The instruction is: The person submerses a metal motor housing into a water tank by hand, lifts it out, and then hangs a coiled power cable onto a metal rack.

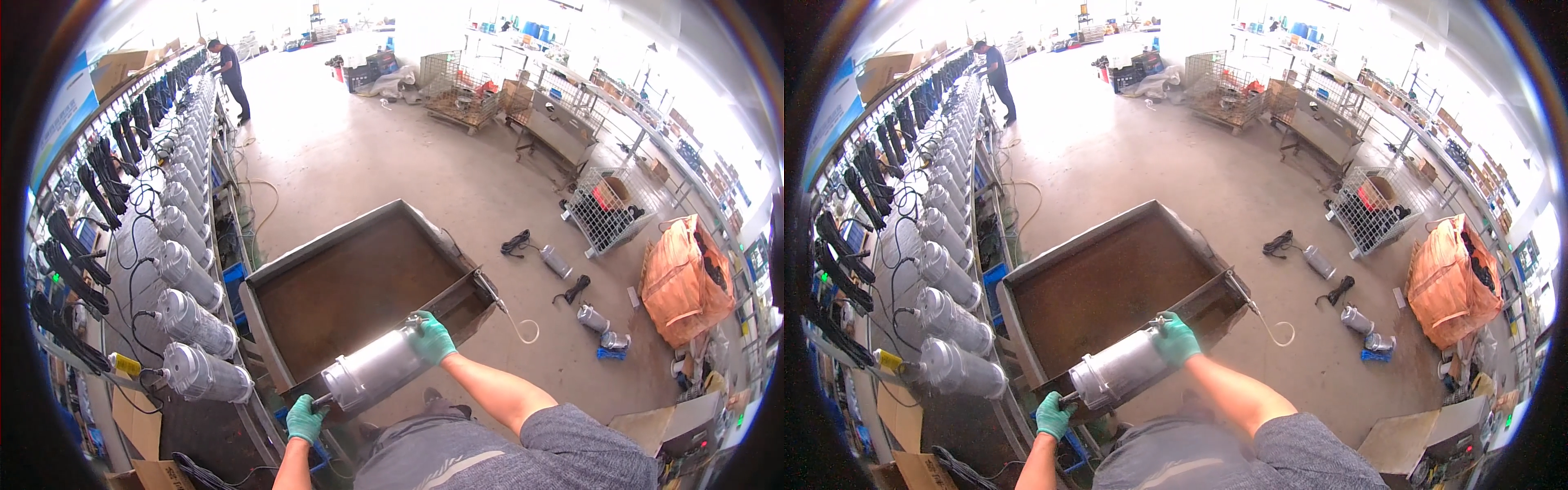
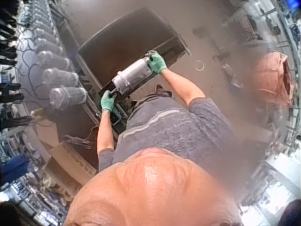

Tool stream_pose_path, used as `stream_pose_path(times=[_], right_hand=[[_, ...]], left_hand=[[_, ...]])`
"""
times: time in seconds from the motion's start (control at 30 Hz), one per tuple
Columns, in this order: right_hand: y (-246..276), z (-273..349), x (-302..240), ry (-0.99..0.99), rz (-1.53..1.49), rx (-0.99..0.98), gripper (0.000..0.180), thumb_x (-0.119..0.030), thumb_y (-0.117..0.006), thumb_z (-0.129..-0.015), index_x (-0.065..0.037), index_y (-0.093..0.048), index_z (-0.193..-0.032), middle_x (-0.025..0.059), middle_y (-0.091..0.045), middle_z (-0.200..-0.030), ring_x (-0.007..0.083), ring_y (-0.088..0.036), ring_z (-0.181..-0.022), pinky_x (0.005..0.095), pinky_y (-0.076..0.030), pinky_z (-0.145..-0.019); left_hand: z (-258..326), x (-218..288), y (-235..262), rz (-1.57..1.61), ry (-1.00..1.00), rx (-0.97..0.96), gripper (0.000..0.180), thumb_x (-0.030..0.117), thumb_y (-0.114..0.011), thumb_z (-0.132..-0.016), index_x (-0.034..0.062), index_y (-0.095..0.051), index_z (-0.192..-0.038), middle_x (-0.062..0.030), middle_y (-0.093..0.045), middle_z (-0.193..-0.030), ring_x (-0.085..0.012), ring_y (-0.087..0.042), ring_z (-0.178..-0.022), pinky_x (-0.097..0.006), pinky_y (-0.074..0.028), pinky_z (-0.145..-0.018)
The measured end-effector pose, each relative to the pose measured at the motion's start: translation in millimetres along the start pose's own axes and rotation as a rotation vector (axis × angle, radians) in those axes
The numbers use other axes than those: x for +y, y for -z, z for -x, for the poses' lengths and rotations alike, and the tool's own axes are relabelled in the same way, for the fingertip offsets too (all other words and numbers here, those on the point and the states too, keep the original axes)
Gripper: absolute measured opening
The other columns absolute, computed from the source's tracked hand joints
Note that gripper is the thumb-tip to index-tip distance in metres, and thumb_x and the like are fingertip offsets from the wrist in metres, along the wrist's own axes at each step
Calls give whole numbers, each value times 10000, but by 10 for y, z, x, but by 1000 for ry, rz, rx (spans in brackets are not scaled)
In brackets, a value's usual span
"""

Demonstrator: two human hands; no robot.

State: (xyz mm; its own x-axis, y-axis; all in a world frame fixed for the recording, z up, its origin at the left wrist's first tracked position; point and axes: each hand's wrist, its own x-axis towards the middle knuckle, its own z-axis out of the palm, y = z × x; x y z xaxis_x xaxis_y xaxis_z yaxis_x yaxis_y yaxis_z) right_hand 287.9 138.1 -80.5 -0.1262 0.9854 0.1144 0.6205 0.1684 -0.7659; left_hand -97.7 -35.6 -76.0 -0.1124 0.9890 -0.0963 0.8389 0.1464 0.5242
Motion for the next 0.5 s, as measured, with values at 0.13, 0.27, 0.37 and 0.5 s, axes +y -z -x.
stream_pose_path(times=[0.13, 0.27, 0.37, 0.5], right_hand=[[-93, 61, 21, 19, -80, -2, 292, -136, -674, -909, -37, -687, -1183, 133, -678, -1244, 265, -652, -1172, 352, -526, -1017], [80, -19, -220, 47, -298, 97, 98, -6, -687, -845, -35, -641, -927, 117, -647, -1009, 236, -643, -934, 355, -536, -872], [194, -81, -377, 66, -220, 116, 96, -5, -672, -877, -14, -656, -970, 112, -658, -1081, 238, -653, -960, 344, -542, -917], [-25, -199, 8, 114, -117, 115, 156, -53, -698, -919, -2, -687, -1066, 134, -660, -1221, 226, -681, -1010, 333, -539, -957]], left_hand=[[63, 90, 256, -53, 103, -205, 422, 344, -862, -815, 44, -604, -961, -249, -687, -918, -468, -647, -880, -505, -520, -770], [-155, 124, 224, -27, 86, -226, 402, 401, -798, -825, 47, -642, -936, -263, -685, -952, -502, -632, -927, -535, -529, -777], [-194, 82, 160, -125, -14, -71, 354, 413, -771, -864, 89, -631, -894, -209, -696, -928, -464, -650, -887, -533, -523, -724], [-170, -7, 34, -180, -52, 55, 338, 373, -795, -874, 88, -617, -844, -203, -669, -839, -449, -651, -803, -509, -511, -646]])
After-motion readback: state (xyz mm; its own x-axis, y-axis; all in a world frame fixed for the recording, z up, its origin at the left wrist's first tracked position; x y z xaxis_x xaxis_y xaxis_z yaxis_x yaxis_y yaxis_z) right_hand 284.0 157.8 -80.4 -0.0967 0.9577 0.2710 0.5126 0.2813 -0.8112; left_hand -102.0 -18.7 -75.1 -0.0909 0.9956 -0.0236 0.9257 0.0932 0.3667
